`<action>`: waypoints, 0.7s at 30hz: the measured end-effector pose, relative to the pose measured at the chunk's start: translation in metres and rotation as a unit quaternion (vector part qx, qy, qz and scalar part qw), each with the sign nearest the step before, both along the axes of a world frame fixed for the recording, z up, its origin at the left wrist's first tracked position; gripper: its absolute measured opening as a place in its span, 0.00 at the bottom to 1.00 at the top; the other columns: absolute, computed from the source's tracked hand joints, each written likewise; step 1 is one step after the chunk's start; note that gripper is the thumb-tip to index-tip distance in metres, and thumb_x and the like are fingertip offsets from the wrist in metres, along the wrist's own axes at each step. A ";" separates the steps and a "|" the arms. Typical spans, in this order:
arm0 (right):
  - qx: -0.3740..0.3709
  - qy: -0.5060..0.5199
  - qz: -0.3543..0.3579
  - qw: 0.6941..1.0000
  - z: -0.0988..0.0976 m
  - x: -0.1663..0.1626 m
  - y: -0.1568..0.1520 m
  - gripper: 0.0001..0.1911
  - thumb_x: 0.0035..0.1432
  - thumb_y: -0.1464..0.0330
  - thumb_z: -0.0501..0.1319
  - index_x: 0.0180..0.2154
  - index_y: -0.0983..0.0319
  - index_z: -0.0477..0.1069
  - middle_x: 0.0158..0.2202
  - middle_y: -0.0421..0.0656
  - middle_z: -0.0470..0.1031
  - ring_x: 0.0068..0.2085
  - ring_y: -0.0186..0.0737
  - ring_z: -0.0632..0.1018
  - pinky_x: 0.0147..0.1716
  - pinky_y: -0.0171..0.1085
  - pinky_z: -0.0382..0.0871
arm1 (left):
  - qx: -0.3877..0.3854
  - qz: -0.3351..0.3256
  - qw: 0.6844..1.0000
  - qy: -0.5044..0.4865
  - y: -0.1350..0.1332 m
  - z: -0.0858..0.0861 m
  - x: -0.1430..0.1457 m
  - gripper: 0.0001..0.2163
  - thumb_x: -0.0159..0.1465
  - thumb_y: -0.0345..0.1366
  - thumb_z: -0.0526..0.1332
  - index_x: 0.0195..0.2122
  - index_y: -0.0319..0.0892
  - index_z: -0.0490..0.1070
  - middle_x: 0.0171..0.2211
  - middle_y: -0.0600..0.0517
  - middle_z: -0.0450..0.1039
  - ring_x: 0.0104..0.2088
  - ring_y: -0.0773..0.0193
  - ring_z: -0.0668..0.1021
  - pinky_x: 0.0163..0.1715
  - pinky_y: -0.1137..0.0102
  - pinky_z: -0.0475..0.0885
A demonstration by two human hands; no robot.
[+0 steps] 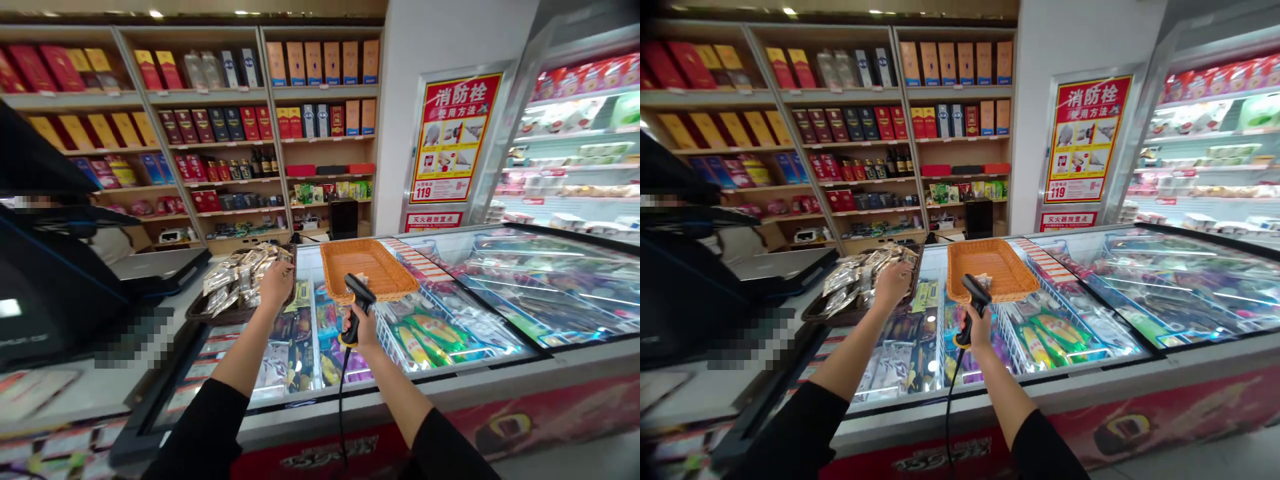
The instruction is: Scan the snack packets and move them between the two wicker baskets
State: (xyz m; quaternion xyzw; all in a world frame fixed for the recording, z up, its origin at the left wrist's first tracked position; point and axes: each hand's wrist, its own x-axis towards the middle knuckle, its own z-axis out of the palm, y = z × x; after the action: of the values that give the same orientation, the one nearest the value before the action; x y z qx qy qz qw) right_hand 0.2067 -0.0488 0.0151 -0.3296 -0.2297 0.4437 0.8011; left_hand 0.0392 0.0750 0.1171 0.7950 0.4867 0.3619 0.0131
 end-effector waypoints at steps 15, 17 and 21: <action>-0.016 -0.062 0.160 0.985 -0.015 -0.043 0.011 0.20 0.42 0.58 0.67 0.32 0.60 0.62 0.17 0.33 0.67 0.14 0.28 0.65 0.11 0.29 0.60 | -0.100 -0.010 0.972 0.211 0.024 0.006 -0.104 0.09 0.53 0.40 0.61 0.31 0.41 0.73 0.32 0.46 0.74 0.37 0.55 0.75 0.35 0.69 0.65; -0.014 -0.079 0.147 0.986 -0.014 -0.044 0.009 0.19 0.43 0.58 0.67 0.31 0.60 0.62 0.18 0.33 0.66 0.14 0.28 0.65 0.11 0.29 0.60 | -0.080 -0.001 0.992 0.100 0.021 0.008 -0.093 0.13 0.56 0.46 0.58 0.26 0.40 0.72 0.27 0.49 0.72 0.31 0.59 0.74 0.31 0.70 0.64; -0.001 -0.149 0.079 0.986 -0.013 -0.045 0.003 0.17 0.47 0.58 0.64 0.29 0.60 0.60 0.18 0.33 0.66 0.14 0.28 0.65 0.12 0.30 0.59 | -0.104 -0.012 0.977 -0.186 0.017 -0.002 -0.052 0.17 0.54 0.51 0.58 0.25 0.40 0.70 0.20 0.55 0.67 0.23 0.66 0.70 0.25 0.74 0.62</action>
State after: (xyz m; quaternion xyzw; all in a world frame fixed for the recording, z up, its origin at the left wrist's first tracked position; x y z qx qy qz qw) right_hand 0.1617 -0.0454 0.0023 -0.3736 -0.3710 0.4524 0.7198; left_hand -0.0129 0.0920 0.1146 0.7135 0.5015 0.4507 0.1907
